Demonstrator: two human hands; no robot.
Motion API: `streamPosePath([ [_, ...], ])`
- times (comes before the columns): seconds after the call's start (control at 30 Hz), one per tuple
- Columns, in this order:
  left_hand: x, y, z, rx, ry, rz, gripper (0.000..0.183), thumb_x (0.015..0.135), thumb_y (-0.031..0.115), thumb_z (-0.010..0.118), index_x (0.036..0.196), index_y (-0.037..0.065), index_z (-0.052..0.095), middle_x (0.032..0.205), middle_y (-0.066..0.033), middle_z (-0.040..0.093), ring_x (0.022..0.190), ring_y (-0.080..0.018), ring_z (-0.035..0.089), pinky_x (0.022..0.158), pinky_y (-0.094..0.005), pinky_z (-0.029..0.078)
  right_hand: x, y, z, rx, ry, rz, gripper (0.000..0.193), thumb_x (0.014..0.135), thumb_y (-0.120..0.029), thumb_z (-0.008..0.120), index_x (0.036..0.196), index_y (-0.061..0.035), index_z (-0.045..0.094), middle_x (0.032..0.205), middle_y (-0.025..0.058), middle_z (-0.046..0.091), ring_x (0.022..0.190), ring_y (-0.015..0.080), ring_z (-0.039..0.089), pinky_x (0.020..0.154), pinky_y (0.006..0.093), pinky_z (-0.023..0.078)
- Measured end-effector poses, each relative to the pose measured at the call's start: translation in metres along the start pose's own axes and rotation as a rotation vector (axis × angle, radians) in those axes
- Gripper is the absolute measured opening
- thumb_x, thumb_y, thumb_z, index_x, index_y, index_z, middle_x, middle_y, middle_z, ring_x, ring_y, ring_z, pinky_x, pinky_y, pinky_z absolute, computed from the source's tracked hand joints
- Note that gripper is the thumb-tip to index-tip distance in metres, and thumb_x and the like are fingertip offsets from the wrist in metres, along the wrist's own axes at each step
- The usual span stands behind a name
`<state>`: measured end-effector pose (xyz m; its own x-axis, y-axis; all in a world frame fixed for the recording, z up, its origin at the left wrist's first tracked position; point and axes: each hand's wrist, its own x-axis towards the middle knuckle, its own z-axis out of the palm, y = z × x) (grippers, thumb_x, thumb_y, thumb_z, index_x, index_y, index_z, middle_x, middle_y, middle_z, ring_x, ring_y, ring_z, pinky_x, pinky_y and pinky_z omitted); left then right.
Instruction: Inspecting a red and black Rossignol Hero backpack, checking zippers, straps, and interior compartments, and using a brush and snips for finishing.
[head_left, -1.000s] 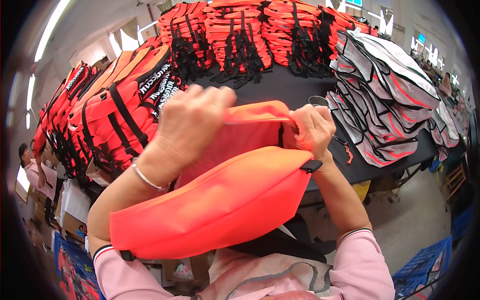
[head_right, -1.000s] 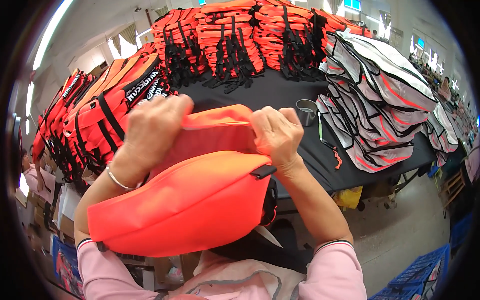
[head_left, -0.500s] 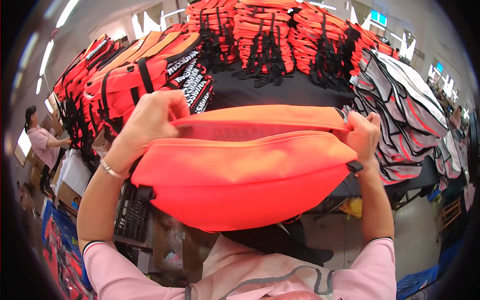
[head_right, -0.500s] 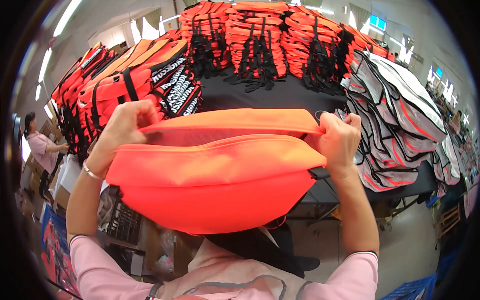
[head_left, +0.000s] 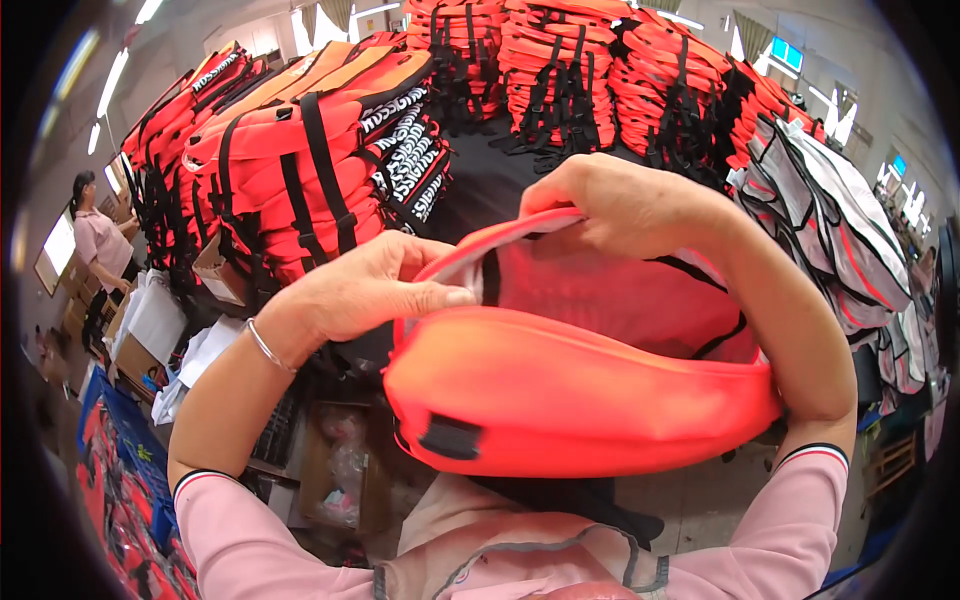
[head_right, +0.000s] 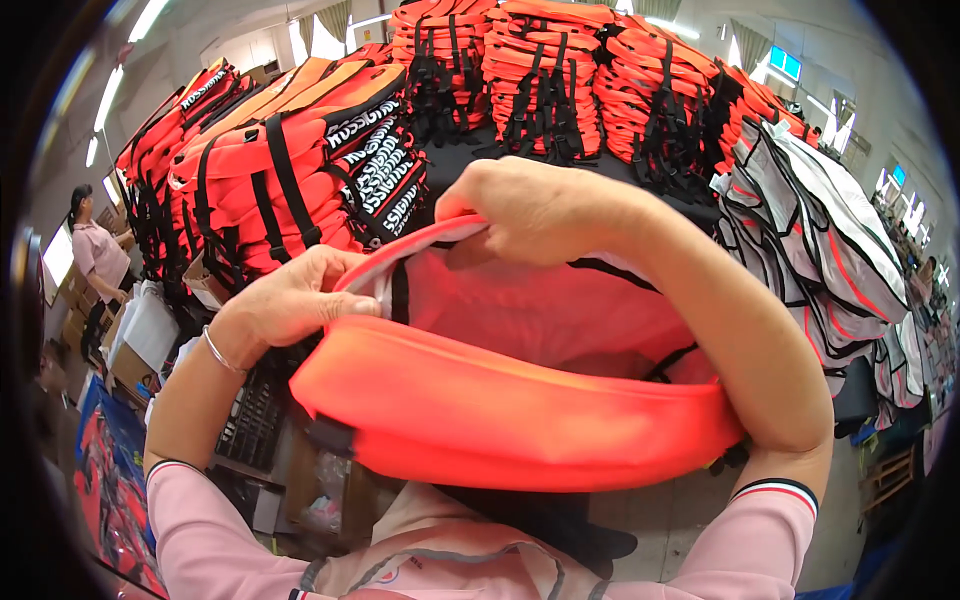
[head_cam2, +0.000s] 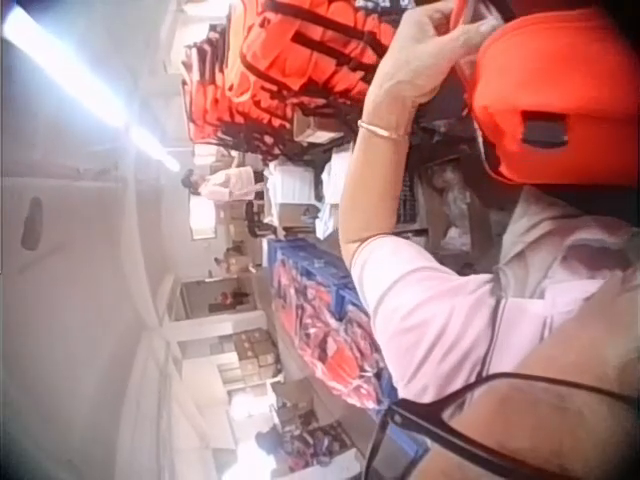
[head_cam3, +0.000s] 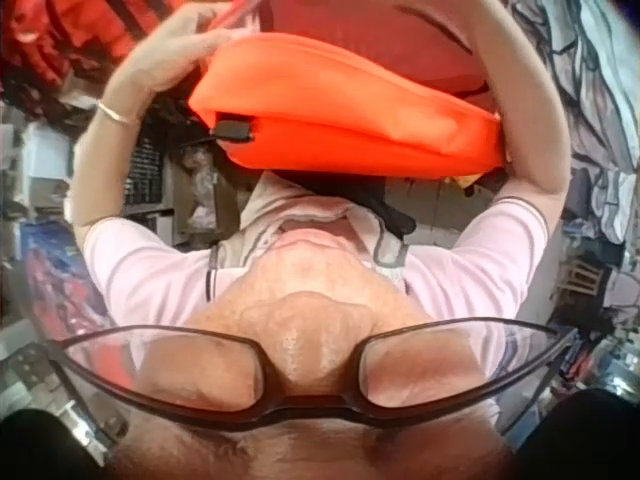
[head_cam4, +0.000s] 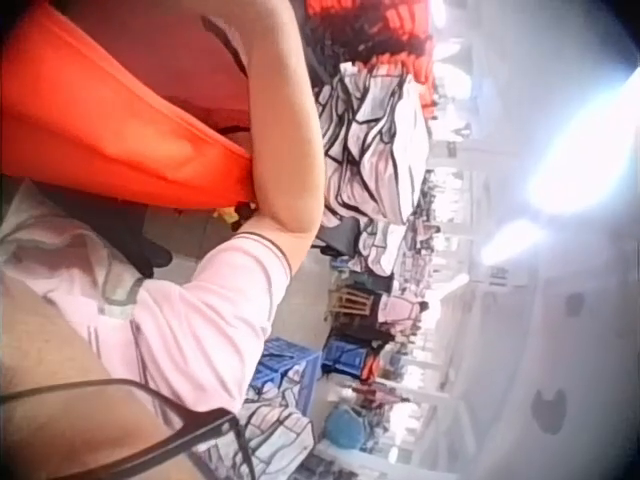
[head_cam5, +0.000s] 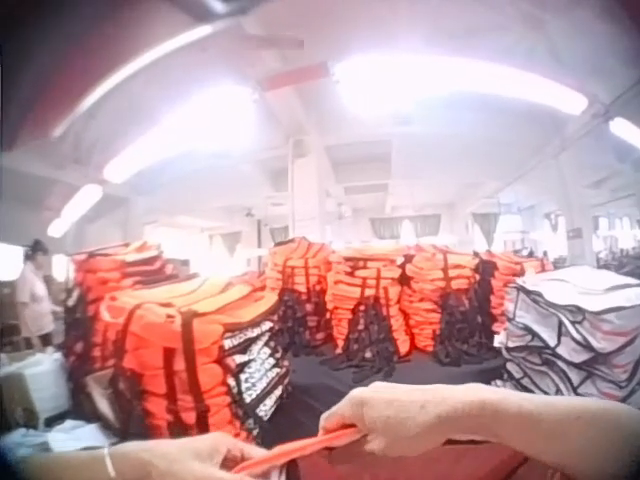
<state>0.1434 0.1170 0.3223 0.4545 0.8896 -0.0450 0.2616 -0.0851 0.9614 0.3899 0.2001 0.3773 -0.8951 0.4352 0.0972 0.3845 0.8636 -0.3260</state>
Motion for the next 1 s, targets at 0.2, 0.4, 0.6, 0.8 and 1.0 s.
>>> streamPosePath([
  [0.2, 0.003, -0.011, 0.0, -0.345, -0.186, 0.1, 0.021, 0.094, 0.024, 0.067, 0.093, 0.004, 0.064, 0.078, 0.0052, 0.056, 0.067, -0.0019, 0.047, 0.06, -0.0194, 0.039, 0.02, -0.017, -0.008, 0.126, -0.1, 0.172, 0.027, 0.087, -0.028, 0.069, 0.088, -0.0007, 0.068, 0.067, 0.0012, 0.058, 0.065, 0.0095, 0.051, 0.06, 0.0295, 0.041],
  [0.4, 0.004, 0.003, -0.005, -0.078, -0.021, 0.16, 0.021, 0.092, 0.021, 0.069, 0.086, 0.001, 0.064, 0.069, 0.0071, 0.054, 0.06, -0.0033, 0.045, 0.054, -0.0224, 0.04, 0.027, -0.008, 0.004, 0.357, 0.007, 0.04, 0.021, 0.08, -0.019, 0.073, 0.083, 0.0011, 0.067, 0.066, -0.0025, 0.058, 0.066, 0.0045, 0.05, 0.059, 0.0267, 0.042],
  [0.6, 0.013, -0.003, -0.031, 1.141, 0.749, 0.673, 0.013, 0.077, 0.012, 0.07, 0.087, 0.005, 0.065, 0.067, -0.0103, 0.061, 0.061, -0.0303, 0.061, 0.055, -0.0382, 0.048, 0.024, -0.014, 0.032, -0.115, 0.539, -0.222, 0.027, 0.075, -0.011, 0.075, 0.073, 0.0039, 0.053, 0.065, 0.0152, 0.049, 0.057, 0.0278, 0.049, 0.055, 0.033, 0.042],
  [0.8, 0.026, -0.031, -0.016, 1.324, 1.006, 1.014, 0.014, 0.078, 0.011, 0.064, 0.09, 0.005, 0.066, 0.071, -0.0041, 0.058, 0.062, -0.0215, 0.061, 0.056, -0.0335, 0.046, 0.021, -0.034, 0.039, -0.403, 0.603, -0.108, 0.018, 0.075, -0.008, 0.066, 0.091, -0.0011, 0.061, 0.09, 0.0137, 0.065, 0.083, 0.0358, 0.066, 0.071, 0.0417, 0.055],
  [1.0, 0.026, -0.024, -0.009, 1.205, 0.96, 1.023, 0.019, 0.076, 0.012, 0.074, 0.092, 0.006, 0.067, 0.069, -0.0046, 0.057, 0.061, -0.0214, 0.06, 0.056, -0.0336, 0.048, 0.041, -0.04, 0.022, -0.354, 0.427, 0.048, 0.024, 0.068, 0.003, 0.063, 0.091, -0.0005, 0.058, 0.093, 0.0147, 0.062, 0.089, 0.037, 0.063, 0.073, 0.0439, 0.052],
])
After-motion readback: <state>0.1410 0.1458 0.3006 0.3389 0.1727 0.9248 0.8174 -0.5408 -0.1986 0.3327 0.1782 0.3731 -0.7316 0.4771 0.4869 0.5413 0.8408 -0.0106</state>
